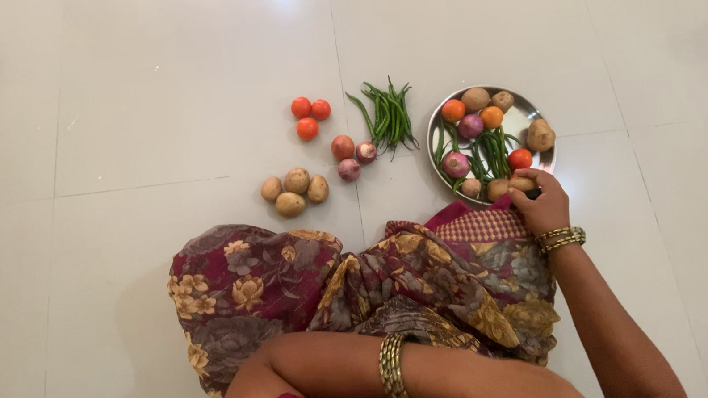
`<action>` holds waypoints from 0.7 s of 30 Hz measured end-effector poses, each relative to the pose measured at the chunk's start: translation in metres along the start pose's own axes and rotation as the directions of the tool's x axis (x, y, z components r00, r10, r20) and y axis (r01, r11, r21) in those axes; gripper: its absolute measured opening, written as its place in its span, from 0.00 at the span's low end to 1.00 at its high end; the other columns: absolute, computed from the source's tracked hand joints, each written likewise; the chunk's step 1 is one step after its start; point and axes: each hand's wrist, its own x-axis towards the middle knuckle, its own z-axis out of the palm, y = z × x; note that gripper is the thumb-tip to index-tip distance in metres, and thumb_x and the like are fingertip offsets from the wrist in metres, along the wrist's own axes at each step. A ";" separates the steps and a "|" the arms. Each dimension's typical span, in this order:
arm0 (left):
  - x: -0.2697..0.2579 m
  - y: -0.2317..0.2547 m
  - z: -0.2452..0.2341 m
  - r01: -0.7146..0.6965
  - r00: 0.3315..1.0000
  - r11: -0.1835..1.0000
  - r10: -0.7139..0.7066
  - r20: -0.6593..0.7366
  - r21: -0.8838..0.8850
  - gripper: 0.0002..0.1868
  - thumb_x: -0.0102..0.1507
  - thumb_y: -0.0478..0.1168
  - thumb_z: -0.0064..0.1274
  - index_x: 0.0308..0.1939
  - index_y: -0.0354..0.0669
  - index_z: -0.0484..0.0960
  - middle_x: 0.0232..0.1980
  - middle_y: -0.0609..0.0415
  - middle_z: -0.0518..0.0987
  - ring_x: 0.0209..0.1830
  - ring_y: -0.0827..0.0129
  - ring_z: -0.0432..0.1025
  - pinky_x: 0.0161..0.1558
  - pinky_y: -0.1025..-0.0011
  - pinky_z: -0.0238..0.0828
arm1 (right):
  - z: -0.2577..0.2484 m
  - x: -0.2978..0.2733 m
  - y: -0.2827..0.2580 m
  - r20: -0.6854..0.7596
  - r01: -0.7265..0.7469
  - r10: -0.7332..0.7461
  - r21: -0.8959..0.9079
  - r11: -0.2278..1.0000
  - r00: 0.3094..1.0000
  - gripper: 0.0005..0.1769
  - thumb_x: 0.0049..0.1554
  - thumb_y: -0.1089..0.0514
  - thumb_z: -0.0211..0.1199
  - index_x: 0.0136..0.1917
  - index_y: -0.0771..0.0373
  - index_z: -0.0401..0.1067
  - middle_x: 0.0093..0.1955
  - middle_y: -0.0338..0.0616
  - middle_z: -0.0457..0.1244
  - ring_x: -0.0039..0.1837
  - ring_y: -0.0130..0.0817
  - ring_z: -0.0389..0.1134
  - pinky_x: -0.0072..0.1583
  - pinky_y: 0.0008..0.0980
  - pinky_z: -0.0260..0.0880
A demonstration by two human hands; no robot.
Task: The person sits on the floor and peels potatoes using a small knife. They handle each potato one at a time, removing the skin and placing the peeled potato on a metal tray alongside other vegetables.
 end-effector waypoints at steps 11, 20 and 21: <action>-0.039 -0.033 -0.033 0.321 0.930 0.943 -0.331 0.157 0.089 0.13 0.62 0.39 0.56 0.51 0.48 0.83 0.44 0.53 0.87 0.43 0.60 0.81 0.44 0.60 0.75 | 0.087 0.046 -0.095 0.322 -0.002 -0.131 0.380 0.925 0.938 0.21 0.54 0.60 0.70 0.61 0.62 0.73 0.56 0.41 0.67 0.54 0.27 0.70 0.53 0.26 0.74; -0.079 -0.056 -0.044 0.228 0.966 0.935 -0.182 0.182 -0.272 0.16 0.63 0.40 0.58 0.54 0.46 0.80 0.47 0.54 0.86 0.46 0.66 0.81 0.46 0.66 0.77 | 0.132 0.054 -0.124 0.491 -0.325 -0.025 0.612 0.721 0.871 0.21 0.54 0.62 0.69 0.61 0.58 0.73 0.53 0.38 0.67 0.48 0.24 0.68 0.43 0.25 0.70; -0.089 -0.054 -0.046 0.270 0.952 0.896 -0.194 0.236 -0.353 0.17 0.62 0.39 0.60 0.55 0.46 0.80 0.48 0.54 0.86 0.47 0.67 0.81 0.46 0.66 0.78 | 0.138 0.057 -0.120 0.513 -0.411 0.032 0.647 0.642 0.858 0.21 0.54 0.62 0.69 0.61 0.58 0.72 0.53 0.37 0.67 0.48 0.24 0.68 0.44 0.25 0.70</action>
